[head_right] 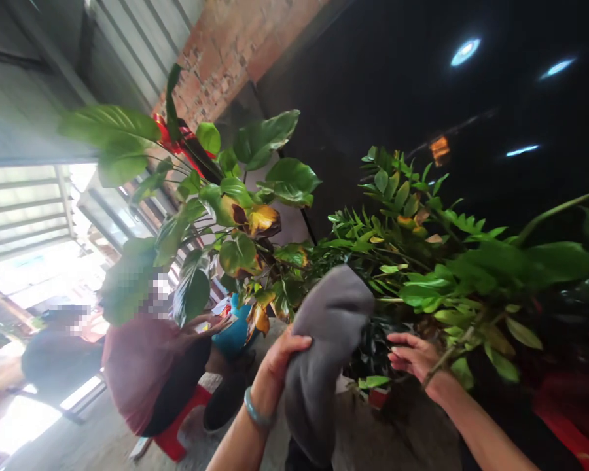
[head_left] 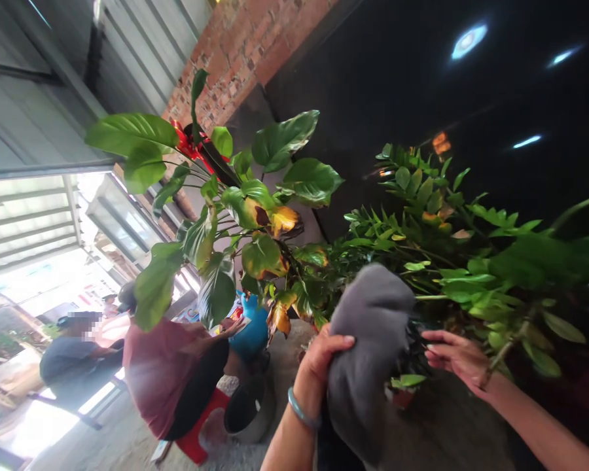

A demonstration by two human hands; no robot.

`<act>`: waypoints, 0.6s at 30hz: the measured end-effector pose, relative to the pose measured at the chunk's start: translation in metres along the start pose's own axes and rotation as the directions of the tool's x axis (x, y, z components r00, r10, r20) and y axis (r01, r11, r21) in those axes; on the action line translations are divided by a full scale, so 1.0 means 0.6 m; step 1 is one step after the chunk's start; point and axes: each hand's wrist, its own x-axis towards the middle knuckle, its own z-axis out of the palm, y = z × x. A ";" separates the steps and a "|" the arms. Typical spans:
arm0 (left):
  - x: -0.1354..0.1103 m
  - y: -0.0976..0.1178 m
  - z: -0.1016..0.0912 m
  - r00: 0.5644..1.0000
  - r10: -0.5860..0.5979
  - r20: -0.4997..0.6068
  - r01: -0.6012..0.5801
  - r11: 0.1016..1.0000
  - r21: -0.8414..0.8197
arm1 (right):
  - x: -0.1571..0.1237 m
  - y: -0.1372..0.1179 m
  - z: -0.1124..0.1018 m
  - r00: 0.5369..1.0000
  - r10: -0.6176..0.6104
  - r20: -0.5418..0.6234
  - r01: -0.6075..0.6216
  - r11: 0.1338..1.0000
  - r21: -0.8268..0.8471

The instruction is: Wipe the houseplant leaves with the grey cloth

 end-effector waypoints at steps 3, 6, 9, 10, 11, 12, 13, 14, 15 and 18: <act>0.022 0.015 0.006 0.981 0.045 -0.187 -0.067 0.991 -0.115 | -0.013 -0.009 0.016 0.999 -0.023 0.026 0.024 0.999 -0.032; 0.025 -0.028 -0.002 0.971 -0.081 -0.227 0.074 0.996 -0.042 | -0.015 -0.010 0.018 1.000 -0.022 0.011 0.023 0.997 -0.076; 0.002 -0.073 -0.016 0.967 -0.200 -0.160 0.223 0.965 0.140 | -0.009 -0.006 0.010 1.000 0.001 -0.008 -0.002 0.991 -0.131; -0.007 -0.077 -0.020 0.966 -0.219 -0.137 0.242 0.954 0.179 | -0.008 -0.004 0.008 1.000 0.006 -0.003 -0.006 0.990 -0.143; -0.015 -0.072 -0.021 0.969 -0.222 -0.107 0.240 0.950 0.199 | -0.008 -0.003 0.007 1.000 0.003 0.008 -0.002 0.988 -0.155; -0.019 -0.061 -0.021 0.977 -0.202 -0.073 0.213 0.957 0.196 | -0.009 -0.003 0.008 1.000 -0.004 0.017 0.007 0.985 -0.171; -0.020 -0.044 -0.019 0.986 -0.159 -0.043 0.164 0.972 0.167 | -0.011 -0.004 0.010 1.000 -0.016 0.024 0.020 0.982 -0.187; -0.017 -0.025 -0.015 0.995 -0.099 -0.033 0.102 0.988 0.118 | -0.014 -0.006 0.014 0.999 -0.028 0.028 0.033 0.979 -0.202; -0.010 -0.005 -0.011 0.998 -0.031 -0.053 0.034 0.998 0.056 | -0.018 -0.008 0.018 0.999 -0.039 0.028 0.044 0.976 -0.211; 0.019 0.025 0.004 0.958 0.098 -0.268 -0.131 0.986 -0.105 | -0.030 -0.020 0.030 0.998 -0.055 0.029 0.060 0.980 -0.188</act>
